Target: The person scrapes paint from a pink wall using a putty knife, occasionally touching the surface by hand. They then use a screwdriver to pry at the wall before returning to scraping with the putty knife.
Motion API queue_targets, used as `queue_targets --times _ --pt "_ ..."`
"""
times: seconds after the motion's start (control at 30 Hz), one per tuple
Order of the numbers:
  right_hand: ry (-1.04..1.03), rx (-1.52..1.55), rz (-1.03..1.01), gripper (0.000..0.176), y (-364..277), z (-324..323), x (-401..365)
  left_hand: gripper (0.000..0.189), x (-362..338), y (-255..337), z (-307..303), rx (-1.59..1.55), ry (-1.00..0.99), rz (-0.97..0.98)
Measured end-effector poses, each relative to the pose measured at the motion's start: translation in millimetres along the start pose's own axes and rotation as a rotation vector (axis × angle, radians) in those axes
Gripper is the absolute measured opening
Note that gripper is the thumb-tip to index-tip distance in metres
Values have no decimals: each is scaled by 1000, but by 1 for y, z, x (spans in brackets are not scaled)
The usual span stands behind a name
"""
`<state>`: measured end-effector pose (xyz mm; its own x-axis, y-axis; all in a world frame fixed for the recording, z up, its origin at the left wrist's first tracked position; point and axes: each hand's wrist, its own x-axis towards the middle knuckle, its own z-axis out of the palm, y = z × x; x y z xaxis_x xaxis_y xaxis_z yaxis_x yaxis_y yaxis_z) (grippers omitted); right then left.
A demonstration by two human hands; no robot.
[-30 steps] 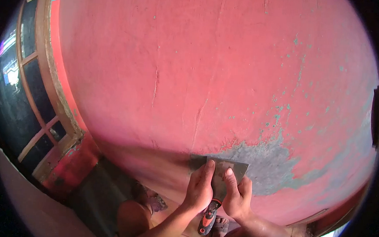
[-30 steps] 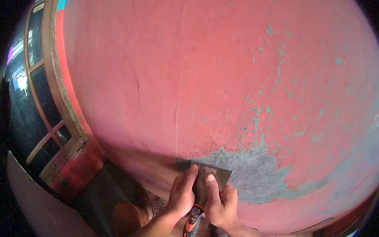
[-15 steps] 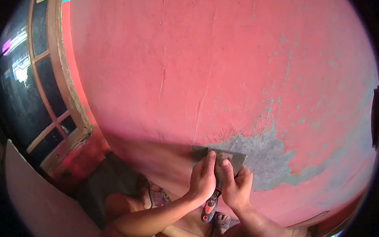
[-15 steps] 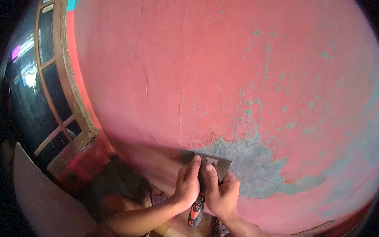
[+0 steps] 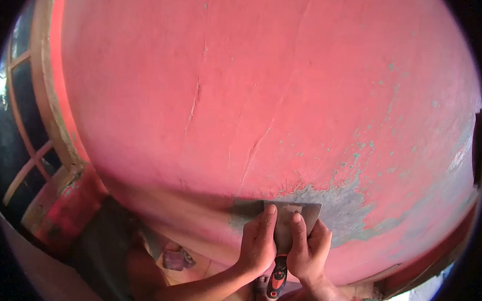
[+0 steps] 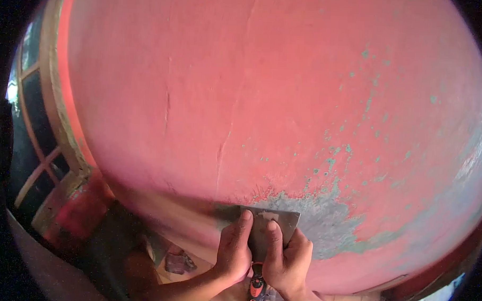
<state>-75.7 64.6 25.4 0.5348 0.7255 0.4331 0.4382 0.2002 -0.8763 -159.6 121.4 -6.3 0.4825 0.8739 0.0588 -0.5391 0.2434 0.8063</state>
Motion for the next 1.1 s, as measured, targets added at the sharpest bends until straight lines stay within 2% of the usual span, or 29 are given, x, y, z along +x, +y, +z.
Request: queue_targets --times 0.03,0.13,0.47,0.57,0.77,0.87,0.97,1.1 --pt "4 -26 -17 26 1 3 -2 47 2 -9 4 15 85 117" --pt "35 -76 7 26 4 7 -3 47 3 -13 5 80 147 150" --pt "67 -62 26 26 -3 6 -5 46 5 -13 3 65 74 118" --pt "78 -12 44 25 -12 3 -6 47 4 -7 6 52 -7 128" --pt "138 1 -56 28 -7 7 0 49 7 -13 15 85 79 183" --pt "92 -79 -12 27 -18 1 4 50 7 -5 22 111 103 222" --pt "85 -71 -22 28 -13 -3 7 51 4 1 31 20 129 213" --pt "83 10 17 25 -21 1 6 51 6 1 26 -105 96 17"
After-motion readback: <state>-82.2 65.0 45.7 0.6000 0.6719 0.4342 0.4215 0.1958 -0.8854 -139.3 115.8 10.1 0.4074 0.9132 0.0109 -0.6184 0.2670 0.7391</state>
